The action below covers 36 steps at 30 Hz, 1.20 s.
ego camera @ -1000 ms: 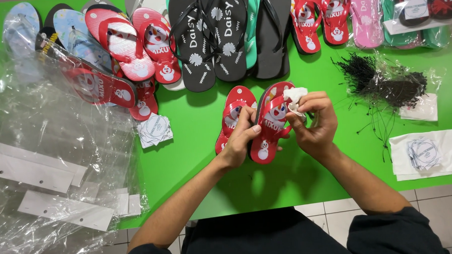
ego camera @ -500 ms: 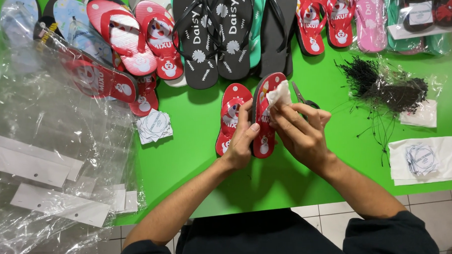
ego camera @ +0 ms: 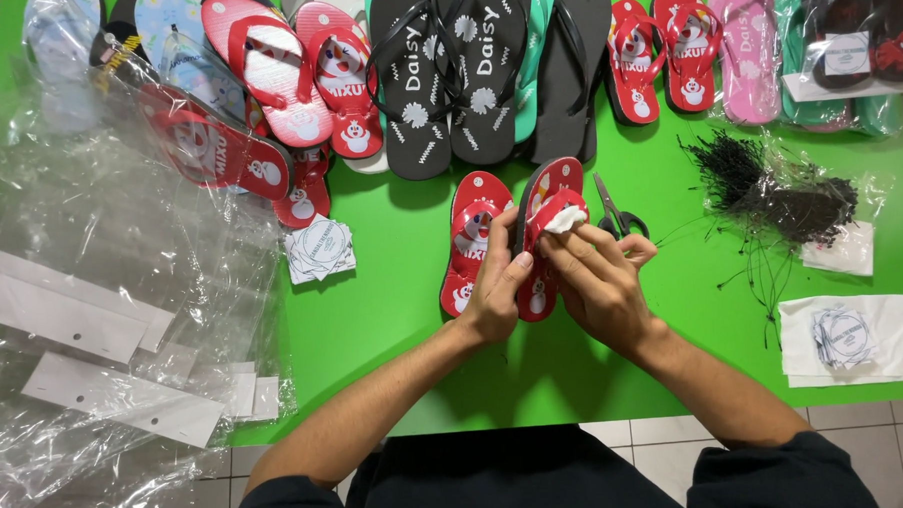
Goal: The person uses scissors to trim a small piece of material from a red flip-flop, then wipes the flip-flop with a white cloth. The person handles the flip-flop and scissors, then sets the flip-flop down on the table.
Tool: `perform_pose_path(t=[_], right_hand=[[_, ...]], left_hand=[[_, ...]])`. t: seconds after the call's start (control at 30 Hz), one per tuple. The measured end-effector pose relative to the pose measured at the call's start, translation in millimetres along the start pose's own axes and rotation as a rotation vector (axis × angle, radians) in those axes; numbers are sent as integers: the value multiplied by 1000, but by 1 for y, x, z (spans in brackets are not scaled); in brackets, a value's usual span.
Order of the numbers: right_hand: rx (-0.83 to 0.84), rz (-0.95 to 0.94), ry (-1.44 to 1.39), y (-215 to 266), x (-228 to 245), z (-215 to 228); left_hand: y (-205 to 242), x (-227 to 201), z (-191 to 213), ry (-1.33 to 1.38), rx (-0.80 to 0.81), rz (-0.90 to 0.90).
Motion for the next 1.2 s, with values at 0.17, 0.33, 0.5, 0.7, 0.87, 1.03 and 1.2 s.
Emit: perform_pose_path(t=[0.17, 0.33, 0.5, 0.7, 0.87, 1.03, 1.2], right_hand=[[-92, -64, -55, -4, -3, 3], [-91, -53, -52, -11, -6, 7], [-40, -65, -84, -6, -13, 7], [-28, -33, -135, -22, 3, 17], [-39, 11, -162, -19, 6, 18], [-48, 42, -180, -27, 14, 22], [-64, 132, -305, -26, 26, 17]], left_hand=[[0, 0, 2, -5, -13, -2], [-1, -3, -1, 20, -16, -10], [2, 4, -4, 33, -22, 2], [0, 3, -1, 76, -39, 19], [1, 21, 11, 77, -47, 5], [1, 26, 19, 89, -46, 0], [-1, 20, 21, 133, -101, -9]])
Point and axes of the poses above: each hand's wrist, its own y-axis away from the middle knuckle, its own z-axis out of the back of the hand, x = y × z, the point moved 4 cm from there along -y, towards the middle knuckle, and after that the axes turned 2 degrees about y, right-handed, at the moved point
